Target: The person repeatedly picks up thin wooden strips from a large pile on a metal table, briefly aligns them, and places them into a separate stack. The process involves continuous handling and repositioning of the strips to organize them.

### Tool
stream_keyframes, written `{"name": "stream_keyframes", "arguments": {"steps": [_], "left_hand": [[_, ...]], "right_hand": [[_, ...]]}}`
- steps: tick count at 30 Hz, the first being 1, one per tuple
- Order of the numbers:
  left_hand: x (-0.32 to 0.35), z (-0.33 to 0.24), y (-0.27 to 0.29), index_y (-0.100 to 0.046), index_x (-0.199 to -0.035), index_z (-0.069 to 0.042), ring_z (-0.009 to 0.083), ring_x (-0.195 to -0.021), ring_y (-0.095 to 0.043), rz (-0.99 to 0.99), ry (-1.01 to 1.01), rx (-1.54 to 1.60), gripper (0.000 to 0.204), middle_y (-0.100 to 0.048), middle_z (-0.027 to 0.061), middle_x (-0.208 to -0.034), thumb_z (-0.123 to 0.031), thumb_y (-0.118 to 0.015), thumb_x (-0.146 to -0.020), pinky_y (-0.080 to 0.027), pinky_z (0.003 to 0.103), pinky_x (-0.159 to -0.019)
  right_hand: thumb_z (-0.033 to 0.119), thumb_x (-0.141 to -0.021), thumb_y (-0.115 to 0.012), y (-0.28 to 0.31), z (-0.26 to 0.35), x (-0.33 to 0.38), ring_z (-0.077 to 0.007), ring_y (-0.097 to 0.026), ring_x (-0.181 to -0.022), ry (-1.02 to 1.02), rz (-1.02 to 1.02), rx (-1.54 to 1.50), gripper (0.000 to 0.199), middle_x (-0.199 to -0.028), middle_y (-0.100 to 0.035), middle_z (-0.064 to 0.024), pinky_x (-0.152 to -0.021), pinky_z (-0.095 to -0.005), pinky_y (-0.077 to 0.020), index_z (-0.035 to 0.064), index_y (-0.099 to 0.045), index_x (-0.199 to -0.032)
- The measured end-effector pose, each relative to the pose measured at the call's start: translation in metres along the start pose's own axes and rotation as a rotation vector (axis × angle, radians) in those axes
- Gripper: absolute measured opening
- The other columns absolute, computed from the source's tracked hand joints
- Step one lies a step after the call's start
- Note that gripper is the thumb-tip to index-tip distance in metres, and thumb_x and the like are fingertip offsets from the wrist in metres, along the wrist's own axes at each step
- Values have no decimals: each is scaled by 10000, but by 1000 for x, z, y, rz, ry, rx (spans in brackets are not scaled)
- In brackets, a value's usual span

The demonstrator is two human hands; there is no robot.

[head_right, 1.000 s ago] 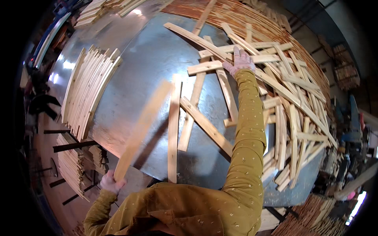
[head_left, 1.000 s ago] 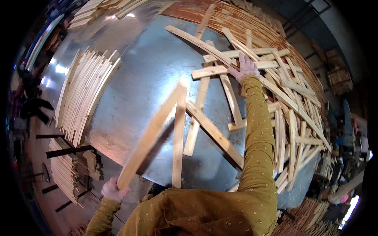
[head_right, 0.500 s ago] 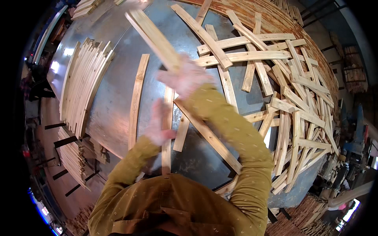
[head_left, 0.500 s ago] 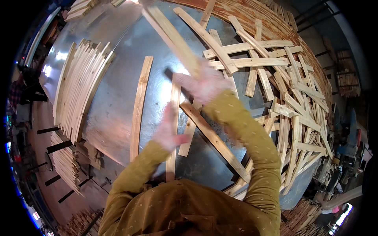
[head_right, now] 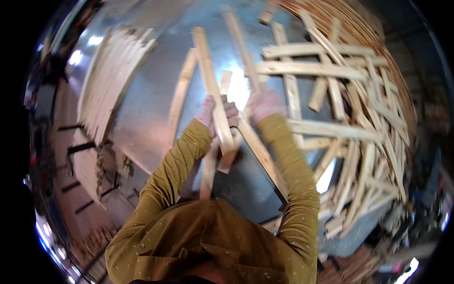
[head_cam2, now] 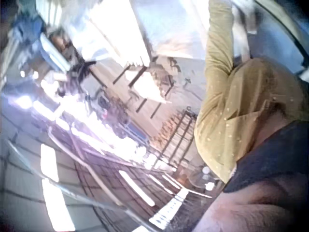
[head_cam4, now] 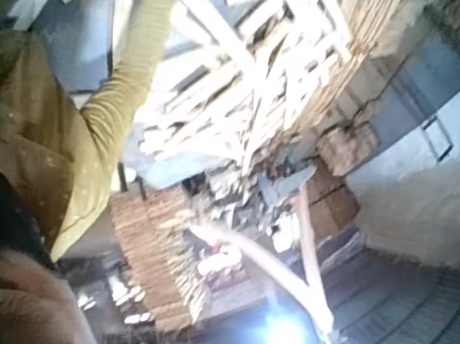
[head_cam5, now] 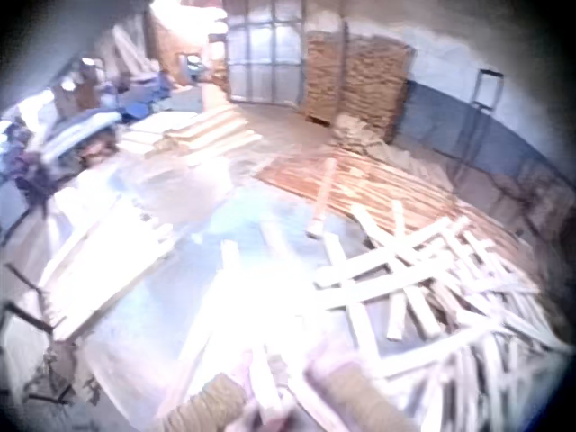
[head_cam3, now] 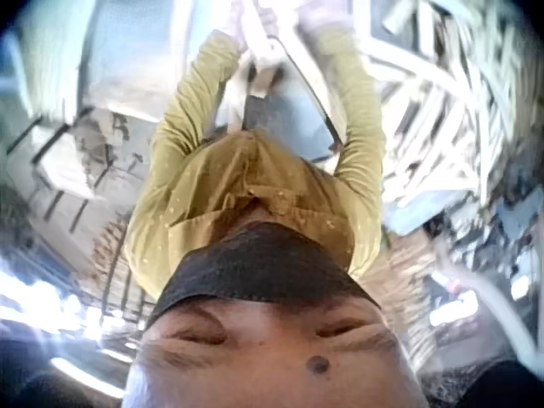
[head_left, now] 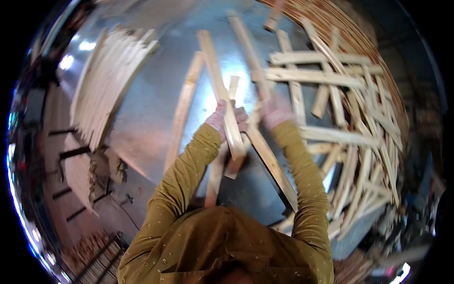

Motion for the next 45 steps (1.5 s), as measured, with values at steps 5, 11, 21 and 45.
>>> {"name": "stream_keyframes", "arguments": {"steps": [5,11,21,45], "left_hand": [[19,3,48,-610,-971,-41,262,-725,-642,-577,-2,-473,167,-637,96,-839,-199,-586,-924,-569,408,-643],[67,22,28,-625,-924,61,287,-523,-611,-696,-78,-913,213,-630,164,-672,-109,-646,-798,-555,383,-511],[277,-196,-52,-636,-1206,-32,295,-874,-680,-1206,-497,-1891,477,-689,169,-967,-188,-712,-762,-553,365,-798],[415,-709,-10,-321,-1527,-118,353,-1302,-506,-1538,-498,-2452,887,-389,166,-1524,-303,-752,-774,-440,396,-1073]], "right_hand": [[446,-830,-709,47,-7,119,-360,-371,-1414,-33,-248,139,856,-1488,-447,-184,-1163,-433,-318,6,-376,-1485],[308,-831,-687,87,-216,119,-421,-345,-1399,-1050,-632,-27,944,-1536,-290,-259,-1148,-430,-333,-25,-152,-1534],[305,-841,-690,10,-59,185,-450,-511,-1200,-87,-112,-22,796,-1390,-474,-249,-948,-494,-491,126,-308,-1516],[228,-809,-709,-120,125,146,-446,-523,-1234,-672,-158,-35,905,-1301,-555,-294,-1056,-456,-429,68,-206,-1545]]}}
Point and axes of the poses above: each hand's wrist, its own x-axis away from the middle knuckle, its own y-axis out of the back of the hand, z = x × y, the point moved 9 cm from there along -x, towards the middle knuckle
